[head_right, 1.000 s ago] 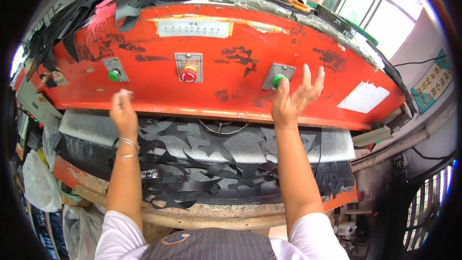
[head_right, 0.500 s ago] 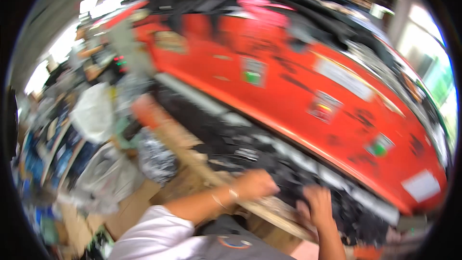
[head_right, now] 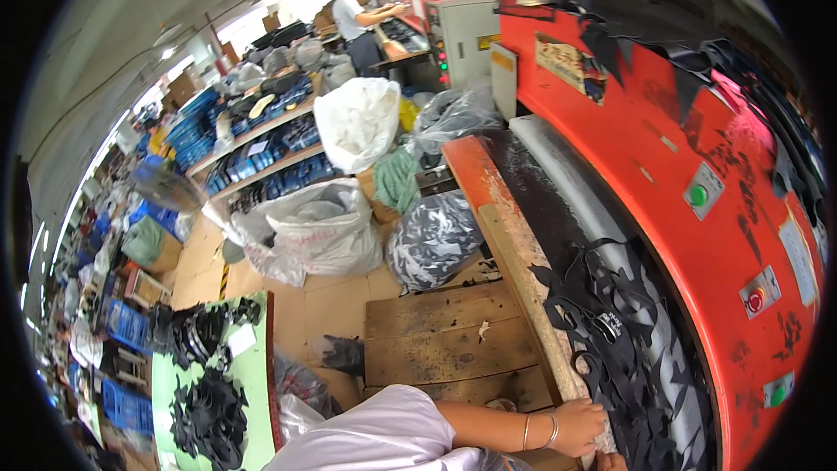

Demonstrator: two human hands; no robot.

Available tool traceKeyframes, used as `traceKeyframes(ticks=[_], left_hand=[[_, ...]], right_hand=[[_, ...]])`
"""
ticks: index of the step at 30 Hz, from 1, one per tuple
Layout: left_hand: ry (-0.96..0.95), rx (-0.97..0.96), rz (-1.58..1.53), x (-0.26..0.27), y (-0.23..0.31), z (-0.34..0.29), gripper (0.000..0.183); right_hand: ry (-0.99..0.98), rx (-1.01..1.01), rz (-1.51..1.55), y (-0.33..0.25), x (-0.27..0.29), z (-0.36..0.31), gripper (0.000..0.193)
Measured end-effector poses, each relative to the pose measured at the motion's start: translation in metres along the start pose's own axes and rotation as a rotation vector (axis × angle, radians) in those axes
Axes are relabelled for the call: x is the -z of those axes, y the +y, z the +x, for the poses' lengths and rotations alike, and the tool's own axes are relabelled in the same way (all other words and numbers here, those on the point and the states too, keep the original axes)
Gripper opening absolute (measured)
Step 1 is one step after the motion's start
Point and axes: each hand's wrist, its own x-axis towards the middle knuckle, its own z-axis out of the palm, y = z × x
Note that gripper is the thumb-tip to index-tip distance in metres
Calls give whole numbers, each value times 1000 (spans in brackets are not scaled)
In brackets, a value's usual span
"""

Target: Operate a clicker press to cut shoe components from a sheet of leather.

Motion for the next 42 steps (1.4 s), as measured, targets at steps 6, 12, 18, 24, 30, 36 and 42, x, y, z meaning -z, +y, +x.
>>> traceKeyframes(ticks=[6, 12, 18, 24, 30, 36, 42], left_hand=[[-320, 13, -13, 34, 16, 6, 35], [63, -177, -167, -6, 29, 80, 25], [-20, 10, 34, 51, -49, 101, 45], [-55, -68, 138, 22, -88, 154, 41], [-89, -2, -86, 4, -83, 227, 29], [-61, -55, 9, -15, -108, 277, 50], [20, -35, 68, -23, -132, 298, 34]], right_hand=[[203, 290, -186, 112, 52, 37, 16], [130, 552, -432, 114, 108, 124, 21], [132, 1016, -250, 109, 104, 295, 14], [548, 908, -348, 209, 173, 267, 8], [436, -278, -371, 306, 187, 122, 13], [424, -670, 234, 348, 82, 98, 23], [343, -729, 207, 354, 65, 134, 25]])
